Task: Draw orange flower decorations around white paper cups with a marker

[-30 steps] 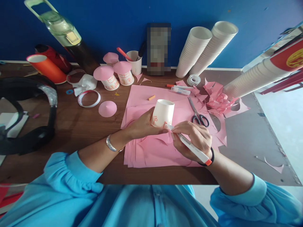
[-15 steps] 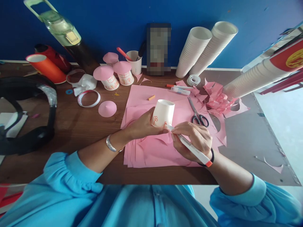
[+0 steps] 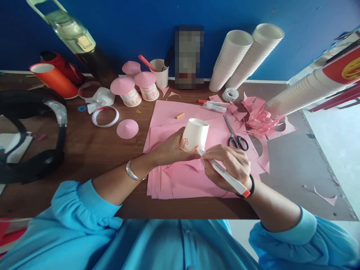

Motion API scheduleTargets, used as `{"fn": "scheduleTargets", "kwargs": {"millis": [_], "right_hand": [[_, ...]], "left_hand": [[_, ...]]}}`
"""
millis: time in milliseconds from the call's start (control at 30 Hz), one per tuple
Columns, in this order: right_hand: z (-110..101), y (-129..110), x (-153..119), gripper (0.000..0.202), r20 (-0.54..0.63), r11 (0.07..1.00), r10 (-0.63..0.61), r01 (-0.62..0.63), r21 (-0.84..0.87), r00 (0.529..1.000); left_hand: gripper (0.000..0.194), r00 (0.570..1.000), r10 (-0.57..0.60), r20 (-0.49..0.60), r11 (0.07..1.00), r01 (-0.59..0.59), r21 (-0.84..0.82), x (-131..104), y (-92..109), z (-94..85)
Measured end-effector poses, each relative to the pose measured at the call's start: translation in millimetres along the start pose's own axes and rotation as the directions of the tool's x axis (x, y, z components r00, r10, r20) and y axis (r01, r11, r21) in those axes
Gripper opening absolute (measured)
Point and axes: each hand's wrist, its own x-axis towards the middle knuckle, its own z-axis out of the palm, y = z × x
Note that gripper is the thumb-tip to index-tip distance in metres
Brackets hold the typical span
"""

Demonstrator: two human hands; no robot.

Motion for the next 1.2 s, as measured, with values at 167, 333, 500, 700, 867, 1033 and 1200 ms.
{"fn": "scheduleTargets", "kwargs": {"millis": [167, 333, 500, 700, 867, 1033, 1200], "right_hand": [[-0.2, -0.5, -0.3, 0.016, 0.016, 1.000, 0.002, -0.002, -0.012, 1.000], [-0.5, -0.1, -1.2, 0.015, 0.021, 1.000, 0.000, 0.000, -0.006, 1.000], [0.4, 0.2, -0.9, 0.017, 0.009, 1.000, 0.013, -0.013, -0.010, 1.000], [0.0, 0.0, -1.3, 0.016, -0.019, 0.999, 0.019, -0.019, -0.027, 1.000], [0.6, 0.0, -1.4, 0.020, -0.035, 0.998, 0.031, -0.033, -0.045, 0.999], [0.4, -0.2, -2.1, 0.019, -0.032, 0.999, 0.035, -0.036, -0.040, 0.999], [0.2, -0.3, -1.8, 0.019, -0.028, 0.999, 0.026, -0.027, -0.030, 0.999]], "left_hand": [[0.060, 1.000, 0.012, 0.004, 0.999, -0.012, 0.047, 0.9, 3.0, 1.5], [0.050, 0.998, 0.061, 0.034, 0.994, -0.064, 0.085, 1.5, 2.1, 0.3], [0.053, 0.998, 0.062, 0.024, 0.994, -0.064, 0.089, 1.2, 1.6, 0.5], [0.056, 0.997, 0.067, 0.024, 0.994, -0.069, 0.088, 1.3, 3.3, 1.6], [0.061, 1.000, 0.029, 0.005, 0.997, -0.030, 0.068, 0.5, 1.0, 0.3], [0.064, 1.000, 0.016, -0.003, 0.998, -0.016, 0.060, 0.8, 0.0, -0.4], [0.066, 1.000, 0.019, -0.013, 0.998, -0.018, 0.066, 1.0, -0.9, -0.4]]}}
